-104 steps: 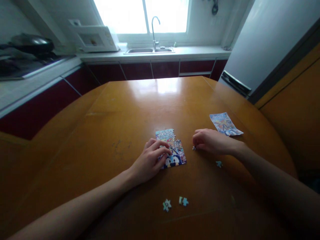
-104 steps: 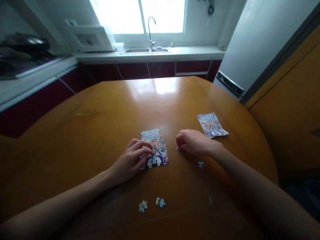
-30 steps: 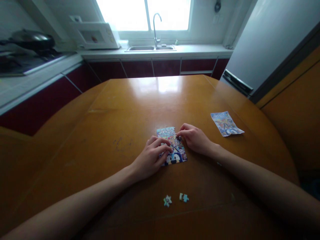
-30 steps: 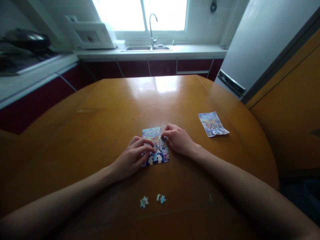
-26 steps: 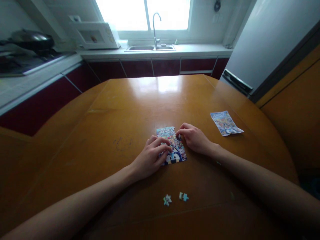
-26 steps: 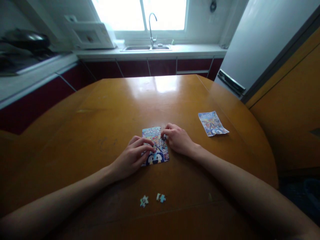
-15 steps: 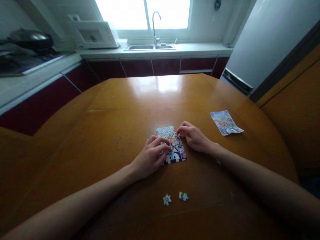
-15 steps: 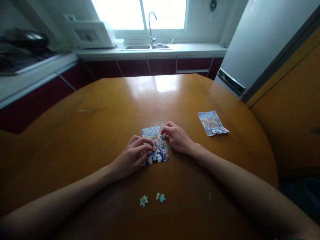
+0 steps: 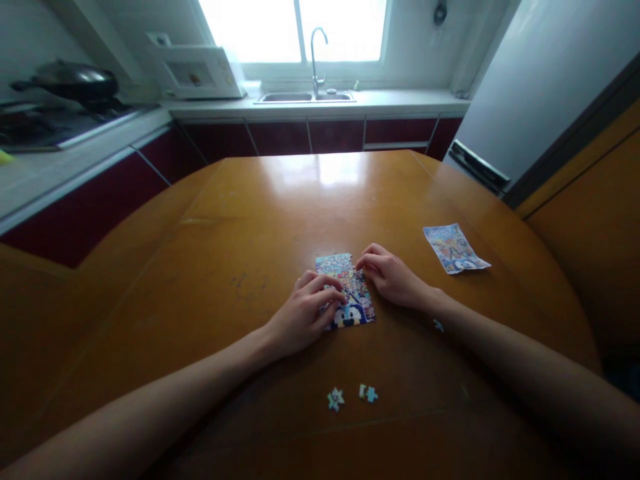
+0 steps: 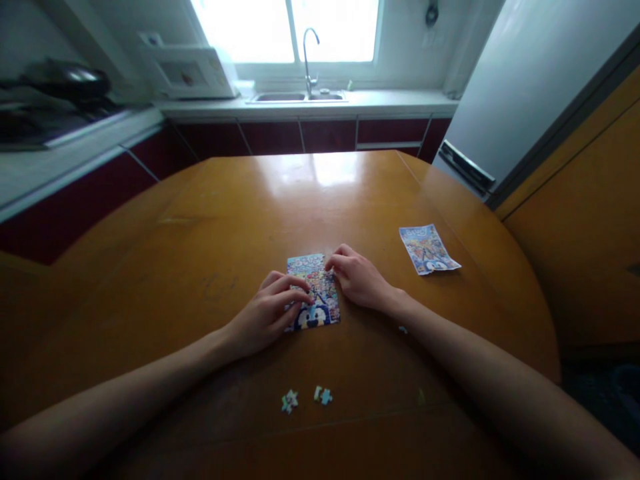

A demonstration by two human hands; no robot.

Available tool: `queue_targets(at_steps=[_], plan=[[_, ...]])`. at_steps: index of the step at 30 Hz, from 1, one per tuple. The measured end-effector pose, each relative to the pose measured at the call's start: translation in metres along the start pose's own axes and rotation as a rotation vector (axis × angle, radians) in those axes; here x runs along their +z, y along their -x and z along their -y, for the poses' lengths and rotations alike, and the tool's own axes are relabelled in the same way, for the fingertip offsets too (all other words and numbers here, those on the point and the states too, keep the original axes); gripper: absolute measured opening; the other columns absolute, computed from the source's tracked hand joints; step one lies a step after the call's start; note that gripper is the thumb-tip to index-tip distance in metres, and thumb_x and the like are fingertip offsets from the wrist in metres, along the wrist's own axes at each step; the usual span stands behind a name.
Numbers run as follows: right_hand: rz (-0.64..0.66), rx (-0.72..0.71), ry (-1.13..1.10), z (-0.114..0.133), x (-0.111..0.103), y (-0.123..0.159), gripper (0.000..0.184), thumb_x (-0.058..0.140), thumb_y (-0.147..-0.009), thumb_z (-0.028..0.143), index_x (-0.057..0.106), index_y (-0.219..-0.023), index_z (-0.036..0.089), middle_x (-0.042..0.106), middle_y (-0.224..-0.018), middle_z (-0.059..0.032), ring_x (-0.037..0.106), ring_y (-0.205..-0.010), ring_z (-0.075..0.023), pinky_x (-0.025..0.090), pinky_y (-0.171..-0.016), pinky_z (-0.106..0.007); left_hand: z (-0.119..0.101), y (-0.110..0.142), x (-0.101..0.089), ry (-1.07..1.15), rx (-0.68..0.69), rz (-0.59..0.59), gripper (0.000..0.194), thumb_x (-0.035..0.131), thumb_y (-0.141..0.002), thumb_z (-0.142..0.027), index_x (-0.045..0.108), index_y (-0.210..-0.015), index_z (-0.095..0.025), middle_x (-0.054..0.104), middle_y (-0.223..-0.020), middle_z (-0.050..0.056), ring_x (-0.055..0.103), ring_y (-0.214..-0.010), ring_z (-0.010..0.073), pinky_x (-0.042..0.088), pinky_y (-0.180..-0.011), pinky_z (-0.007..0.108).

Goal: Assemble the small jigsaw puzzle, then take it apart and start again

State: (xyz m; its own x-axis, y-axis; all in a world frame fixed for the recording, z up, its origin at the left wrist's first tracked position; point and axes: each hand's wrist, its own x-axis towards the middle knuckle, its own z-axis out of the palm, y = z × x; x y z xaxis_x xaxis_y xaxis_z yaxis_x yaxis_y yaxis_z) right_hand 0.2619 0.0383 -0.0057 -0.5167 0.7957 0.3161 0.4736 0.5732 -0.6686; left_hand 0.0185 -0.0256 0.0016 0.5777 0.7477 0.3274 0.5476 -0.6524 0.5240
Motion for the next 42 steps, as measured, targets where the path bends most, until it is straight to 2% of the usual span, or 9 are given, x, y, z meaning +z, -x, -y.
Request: queue_targets(at_steps=[5, 9, 12, 20, 29, 32, 35, 39, 42], plan=[[-0.158, -0.114, -0.078, 0.033, -0.014, 0.009, 0.012, 0.057, -0.09, 0.016, 0.065, -0.098, 0.02, 0.059, -0.093, -0.0044, 0.054, -0.081, -0.0157, 0.046, -0.073, -0.03, -0.001, -0.001, 0.001, 0.045, 0.007, -0.017, 0.021, 0.051, -0.099, -0.017, 0.07, -0.103, -0.024, 0.064, -0.114, 0.005, 0.049, -0.106, 0.0214, 0.044, -0.096, 0.04], [0.178, -0.436, -0.085, 0.075, -0.01, 0.031, 0.01, 0.055, -0.092, 0.015, 0.065, -0.091, 0.019, 0.061, -0.089, -0.0039, 0.055, -0.083, -0.0156, 0.046, -0.074, -0.03, 0.0, -0.002, 0.003, 0.062, 0.015, -0.032, 0.019, 0.052, -0.098, -0.016, 0.07, -0.101, -0.022, 0.064, -0.111, 0.006, 0.05, -0.105, 0.021, 0.045, -0.096, 0.039], [0.432, -0.562, 0.046, 0.092, 0.005, 0.048, 0.014, 0.054, -0.095, 0.022, 0.063, -0.085, 0.02, 0.06, -0.08, -0.0016, 0.052, -0.077, -0.015, 0.043, -0.071, -0.029, -0.001, -0.002, 0.003, 0.059, 0.003, -0.05, 0.021, 0.051, -0.098, -0.016, 0.071, -0.101, -0.023, 0.064, -0.11, 0.006, 0.05, -0.104, 0.0211, 0.045, -0.095, 0.039], [0.531, -0.567, 0.245, 0.091, 0.035, 0.058, 0.027, 0.051, -0.1, 0.036, 0.062, -0.081, 0.02, 0.063, -0.087, -0.0018, 0.05, -0.077, -0.0159, 0.039, -0.069, -0.031, 0.0, 0.0, 0.002, 0.072, -0.002, -0.051, 0.021, 0.053, -0.097, -0.014, 0.072, -0.1, -0.023, 0.064, -0.109, 0.006, 0.05, -0.104, 0.0214, 0.046, -0.094, 0.039], [0.61, -0.539, 0.037, 0.093, 0.028, 0.057, 0.016, 0.054, -0.097, 0.025, 0.062, -0.085, 0.019, 0.062, -0.087, -0.003, 0.053, -0.079, -0.0144, 0.044, -0.071, -0.027, -0.001, -0.001, 0.002, 0.078, -0.002, -0.042, 0.021, 0.053, -0.097, -0.015, 0.072, -0.1, -0.023, 0.064, -0.109, 0.006, 0.05, -0.105, 0.0216, 0.046, -0.095, 0.04], [0.504, -0.471, -0.273, 0.092, 0.018, 0.05, 0.011, 0.057, -0.096, 0.02, 0.066, -0.09, 0.017, 0.066, -0.087, -0.0039, 0.059, -0.079, -0.0123, 0.049, -0.072, -0.024, -0.001, -0.001, 0.002, 0.081, -0.005, -0.048, 0.02, 0.053, -0.097, -0.016, 0.071, -0.1, -0.023, 0.065, -0.109, 0.005, 0.049, -0.104, 0.0215, 0.046, -0.094, 0.04], [0.177, -0.34, -0.474, 0.084, 0.006, 0.036, 0.01, 0.063, -0.094, 0.023, 0.071, -0.096, 0.017, 0.07, -0.09, -0.0054, 0.063, -0.079, -0.0128, 0.052, -0.072, -0.026, -0.001, -0.002, 0.001, 0.086, 0.007, -0.053, 0.017, 0.055, -0.097, -0.018, 0.071, -0.099, -0.022, 0.065, -0.108, 0.006, 0.049, -0.102, 0.0216, 0.046, -0.093, 0.04], [-0.312, -0.005, -0.43, 0.056, -0.004, 0.013, 0.007, 0.071, -0.087, 0.026, 0.076, -0.088, 0.021, 0.072, -0.082, -0.004, 0.064, -0.072, -0.0147, 0.052, -0.063, -0.029, -0.002, -0.002, 0.0, 0.083, -0.002, -0.032, 0.02, 0.053, -0.098, -0.018, 0.071, -0.101, -0.023, 0.065, -0.109, 0.006, 0.049, -0.103, 0.0221, 0.046, -0.093, 0.041], [-0.446, 0.238, -0.452, 0.027, -0.002, 0.001, 0.013, 0.076, -0.08, 0.028, 0.078, -0.089, 0.018, 0.076, -0.08, -0.0061, 0.066, -0.068, -0.0164, 0.055, -0.064, -0.032, -0.002, -0.002, -0.001, 0.079, -0.004, -0.027, 0.021, 0.052, -0.098, -0.017, 0.072, -0.101, -0.023, 0.065, -0.109, 0.006, 0.05, -0.104, 0.0219, 0.045, -0.094, 0.041]])
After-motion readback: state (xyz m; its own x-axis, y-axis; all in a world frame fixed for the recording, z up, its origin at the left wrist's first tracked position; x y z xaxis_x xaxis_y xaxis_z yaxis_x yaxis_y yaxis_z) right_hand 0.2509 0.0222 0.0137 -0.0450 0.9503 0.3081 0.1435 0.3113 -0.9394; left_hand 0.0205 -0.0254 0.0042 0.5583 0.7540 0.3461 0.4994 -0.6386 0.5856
